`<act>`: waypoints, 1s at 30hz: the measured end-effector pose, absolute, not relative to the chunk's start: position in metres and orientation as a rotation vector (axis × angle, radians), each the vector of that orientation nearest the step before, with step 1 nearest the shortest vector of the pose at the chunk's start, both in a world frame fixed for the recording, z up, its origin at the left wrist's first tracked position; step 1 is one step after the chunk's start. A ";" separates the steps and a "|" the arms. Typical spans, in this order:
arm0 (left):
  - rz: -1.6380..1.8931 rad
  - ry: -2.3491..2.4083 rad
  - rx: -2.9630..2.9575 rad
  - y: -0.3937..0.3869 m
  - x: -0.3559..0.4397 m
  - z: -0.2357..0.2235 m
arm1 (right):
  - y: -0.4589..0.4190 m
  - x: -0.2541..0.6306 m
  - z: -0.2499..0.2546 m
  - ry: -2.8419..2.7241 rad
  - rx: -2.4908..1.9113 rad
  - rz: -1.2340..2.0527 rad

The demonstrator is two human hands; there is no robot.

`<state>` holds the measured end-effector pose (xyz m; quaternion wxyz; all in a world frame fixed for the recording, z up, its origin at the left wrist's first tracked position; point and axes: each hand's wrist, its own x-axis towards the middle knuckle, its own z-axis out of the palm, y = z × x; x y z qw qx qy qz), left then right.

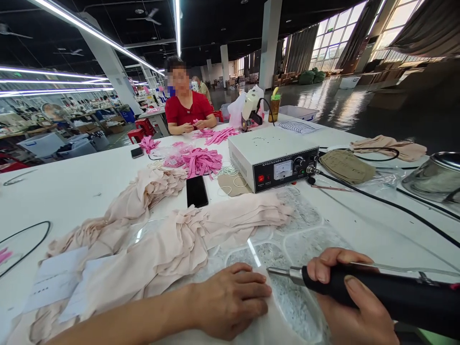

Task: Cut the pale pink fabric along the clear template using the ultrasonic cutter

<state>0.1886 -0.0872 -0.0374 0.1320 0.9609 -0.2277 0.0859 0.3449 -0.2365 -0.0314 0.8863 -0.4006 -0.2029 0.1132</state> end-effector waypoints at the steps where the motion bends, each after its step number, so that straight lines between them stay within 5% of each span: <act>1: 0.253 -0.663 2.788 -0.087 0.189 -0.037 | -0.236 0.345 -0.032 -0.438 -0.832 0.240; 30: 0.149 -0.672 2.817 -0.088 0.188 -0.035 | -0.235 0.343 -0.031 -0.442 -0.844 0.232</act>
